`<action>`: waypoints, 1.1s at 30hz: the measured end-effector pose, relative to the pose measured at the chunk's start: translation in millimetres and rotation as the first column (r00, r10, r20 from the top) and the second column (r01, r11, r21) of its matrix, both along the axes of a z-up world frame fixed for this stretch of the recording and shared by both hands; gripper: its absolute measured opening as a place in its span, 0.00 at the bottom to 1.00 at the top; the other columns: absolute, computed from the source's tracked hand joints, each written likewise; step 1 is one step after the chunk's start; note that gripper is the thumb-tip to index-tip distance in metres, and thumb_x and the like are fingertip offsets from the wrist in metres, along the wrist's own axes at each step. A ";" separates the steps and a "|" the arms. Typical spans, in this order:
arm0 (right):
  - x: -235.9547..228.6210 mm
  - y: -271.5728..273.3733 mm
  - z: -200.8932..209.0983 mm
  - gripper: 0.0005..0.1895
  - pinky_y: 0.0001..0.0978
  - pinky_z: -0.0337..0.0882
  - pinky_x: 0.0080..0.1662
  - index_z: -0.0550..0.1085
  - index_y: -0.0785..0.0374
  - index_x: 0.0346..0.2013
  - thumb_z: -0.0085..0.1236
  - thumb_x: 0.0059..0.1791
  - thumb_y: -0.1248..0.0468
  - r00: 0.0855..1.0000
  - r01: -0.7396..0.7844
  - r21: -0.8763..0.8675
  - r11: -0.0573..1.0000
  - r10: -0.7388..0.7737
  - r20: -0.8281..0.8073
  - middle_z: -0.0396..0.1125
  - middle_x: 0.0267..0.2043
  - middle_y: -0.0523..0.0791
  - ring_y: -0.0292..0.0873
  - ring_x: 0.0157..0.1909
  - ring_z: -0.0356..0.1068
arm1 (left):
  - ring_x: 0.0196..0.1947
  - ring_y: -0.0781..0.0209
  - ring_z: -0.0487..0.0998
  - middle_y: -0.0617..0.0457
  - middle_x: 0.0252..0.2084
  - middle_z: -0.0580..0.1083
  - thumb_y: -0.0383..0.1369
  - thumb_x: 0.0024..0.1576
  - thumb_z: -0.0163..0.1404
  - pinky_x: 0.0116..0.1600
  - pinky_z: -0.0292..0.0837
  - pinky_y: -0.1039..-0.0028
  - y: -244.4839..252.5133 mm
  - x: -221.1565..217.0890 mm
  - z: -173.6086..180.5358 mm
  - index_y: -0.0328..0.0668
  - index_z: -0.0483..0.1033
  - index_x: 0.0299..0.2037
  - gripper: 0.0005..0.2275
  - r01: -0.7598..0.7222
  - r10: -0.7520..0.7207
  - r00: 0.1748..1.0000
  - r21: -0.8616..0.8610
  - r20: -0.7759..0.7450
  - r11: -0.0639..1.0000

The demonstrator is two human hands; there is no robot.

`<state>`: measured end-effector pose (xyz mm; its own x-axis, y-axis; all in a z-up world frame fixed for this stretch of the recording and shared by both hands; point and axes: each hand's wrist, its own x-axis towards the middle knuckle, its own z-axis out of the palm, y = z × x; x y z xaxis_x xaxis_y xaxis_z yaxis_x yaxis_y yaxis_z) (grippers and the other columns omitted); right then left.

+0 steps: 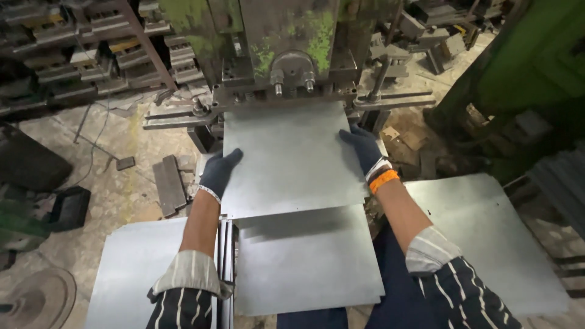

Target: Operating an industrial stamping press to process thin metal plates.

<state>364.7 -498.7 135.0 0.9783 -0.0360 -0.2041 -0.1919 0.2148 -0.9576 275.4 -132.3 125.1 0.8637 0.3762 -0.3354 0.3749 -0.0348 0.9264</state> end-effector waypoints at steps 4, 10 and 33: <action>25.3 -9.3 -26.2 0.21 0.35 0.78 0.48 0.81 0.55 0.45 0.76 0.39 0.63 1.000 -0.015 -0.012 1.000 0.015 0.008 0.77 0.40 0.45 0.43 0.41 0.79 | 0.56 0.51 0.77 0.45 0.52 0.77 0.41 0.49 0.68 0.67 0.65 0.61 1.5 12.4 -16.1 0.40 0.76 0.58 0.27 -0.042 0.047 0.997 -0.075 0.066 0.996; 15.2 -3.1 -13.2 0.20 0.37 0.78 0.48 0.81 0.56 0.45 0.76 0.39 0.64 1.000 -0.009 0.015 1.000 0.008 0.011 0.77 0.41 0.46 0.45 0.42 0.79 | 0.57 0.51 0.77 0.45 0.53 0.78 0.44 0.50 0.68 0.67 0.65 0.59 1.0 8.8 -8.8 0.41 0.76 0.58 0.28 -0.037 0.039 0.998 -0.055 0.048 0.998; 33.9 -19.6 -26.8 0.21 0.36 0.79 0.44 0.82 0.56 0.43 0.77 0.36 0.66 1.000 0.022 -0.018 1.000 -0.022 -0.021 0.77 0.38 0.49 0.47 0.38 0.79 | 0.57 0.51 0.77 0.48 0.51 0.79 0.51 0.51 0.65 0.67 0.63 0.60 -5.1 21.6 -14.3 0.48 0.79 0.55 0.26 -0.022 0.024 1.000 0.071 -0.019 0.997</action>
